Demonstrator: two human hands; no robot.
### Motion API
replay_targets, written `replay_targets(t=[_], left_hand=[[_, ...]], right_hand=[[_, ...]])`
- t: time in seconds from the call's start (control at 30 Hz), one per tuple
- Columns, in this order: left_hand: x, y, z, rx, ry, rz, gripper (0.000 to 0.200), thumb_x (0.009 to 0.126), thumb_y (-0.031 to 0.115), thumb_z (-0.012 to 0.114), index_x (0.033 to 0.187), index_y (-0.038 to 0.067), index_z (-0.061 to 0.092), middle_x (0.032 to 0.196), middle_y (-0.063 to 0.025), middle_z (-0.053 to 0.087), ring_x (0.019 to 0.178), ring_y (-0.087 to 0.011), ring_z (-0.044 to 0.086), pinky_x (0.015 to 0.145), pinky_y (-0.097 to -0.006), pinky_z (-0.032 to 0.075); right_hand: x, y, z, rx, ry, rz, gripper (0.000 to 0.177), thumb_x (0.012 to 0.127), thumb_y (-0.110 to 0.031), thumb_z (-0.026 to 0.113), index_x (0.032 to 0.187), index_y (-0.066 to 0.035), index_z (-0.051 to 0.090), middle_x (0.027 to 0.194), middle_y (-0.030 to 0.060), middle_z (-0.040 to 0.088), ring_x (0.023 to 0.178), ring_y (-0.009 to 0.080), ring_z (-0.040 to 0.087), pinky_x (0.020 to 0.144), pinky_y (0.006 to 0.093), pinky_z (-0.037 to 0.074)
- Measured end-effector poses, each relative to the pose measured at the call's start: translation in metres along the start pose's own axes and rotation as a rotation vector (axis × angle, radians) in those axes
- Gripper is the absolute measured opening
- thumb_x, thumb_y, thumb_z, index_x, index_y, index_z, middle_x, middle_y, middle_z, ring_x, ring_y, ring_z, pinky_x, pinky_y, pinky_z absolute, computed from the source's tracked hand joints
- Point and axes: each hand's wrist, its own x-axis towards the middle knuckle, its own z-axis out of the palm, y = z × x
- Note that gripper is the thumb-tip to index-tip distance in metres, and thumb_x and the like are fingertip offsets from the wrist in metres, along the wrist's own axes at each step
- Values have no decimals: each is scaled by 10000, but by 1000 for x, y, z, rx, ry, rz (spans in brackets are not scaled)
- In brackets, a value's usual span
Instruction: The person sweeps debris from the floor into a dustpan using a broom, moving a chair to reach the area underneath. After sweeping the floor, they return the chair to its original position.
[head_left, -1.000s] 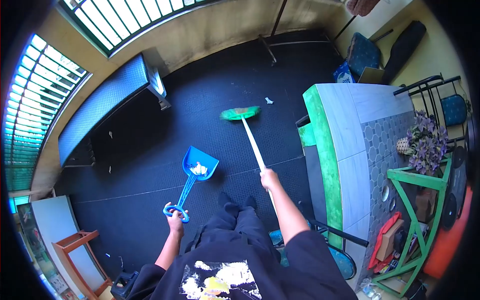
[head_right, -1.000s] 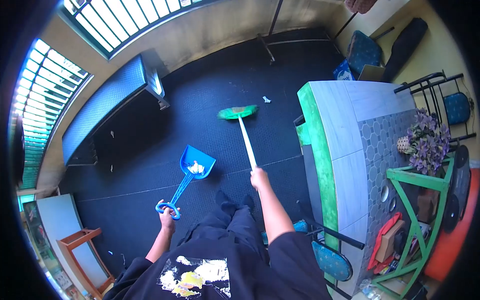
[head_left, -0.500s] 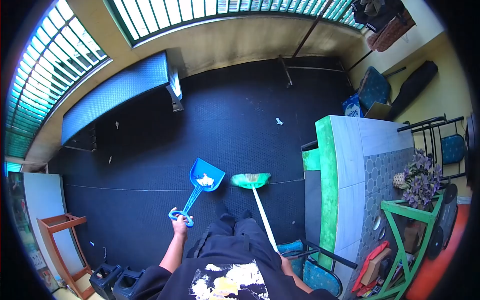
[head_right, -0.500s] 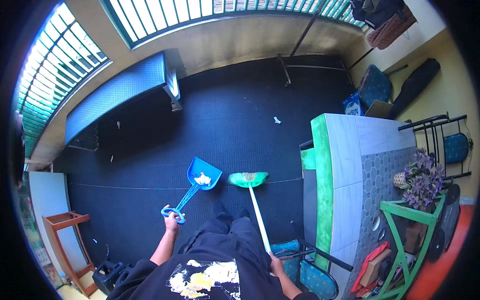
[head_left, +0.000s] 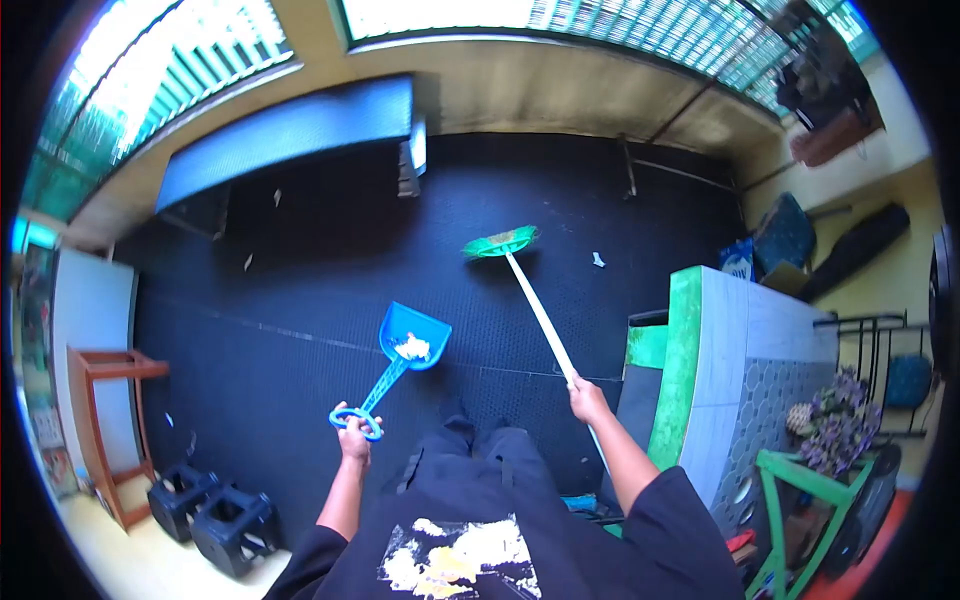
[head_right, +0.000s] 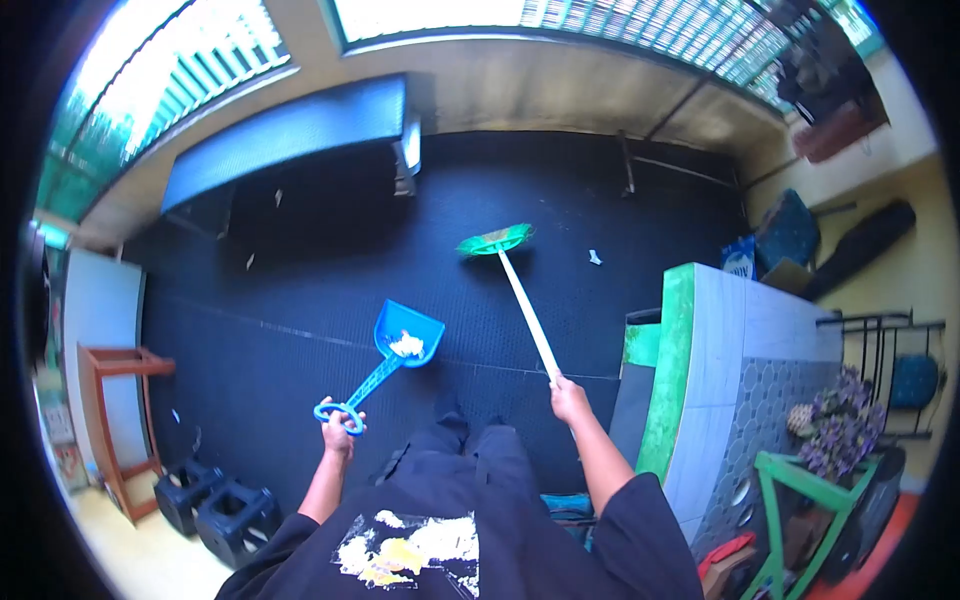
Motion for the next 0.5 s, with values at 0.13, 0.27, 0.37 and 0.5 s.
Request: replay_targets(t=[0.13,0.27,0.37,0.5], left_hand=[[-43,27,-22,-174,77,47,535,883,71,420,1375,175,239,1053,-135,530,778,-272,668,560,-366,571],[-86,50,-27,-340,198,116,538,868,50,413,1369,180,266,1097,-128,535,833,-293,670,588,-368,576],[-115,56,-24,-407,291,181,517,868,64,393,1360,186,290,1149,-133,525,865,-306,663,608,-377,564],[-136,35,-15,-443,419,250,471,899,90,361,1355,193,311,1189,-130,513,898,-310,655,636,-395,537]], right_hand=[[-38,2,-16,-151,-107,-184,381,925,-231,544,1281,-99,555,985,270,631,931,419,622,796,467,508],[-44,-12,-4,-357,-409,-301,429,926,-235,501,1337,-114,503,1002,270,634,943,403,629,831,455,502],[-21,-20,29,-428,-639,-541,430,895,-211,479,1312,-117,526,894,228,632,866,380,627,805,454,497],[14,-72,79,-715,-869,-601,433,895,-234,430,1319,-253,517,939,201,633,874,366,647,763,473,516]])
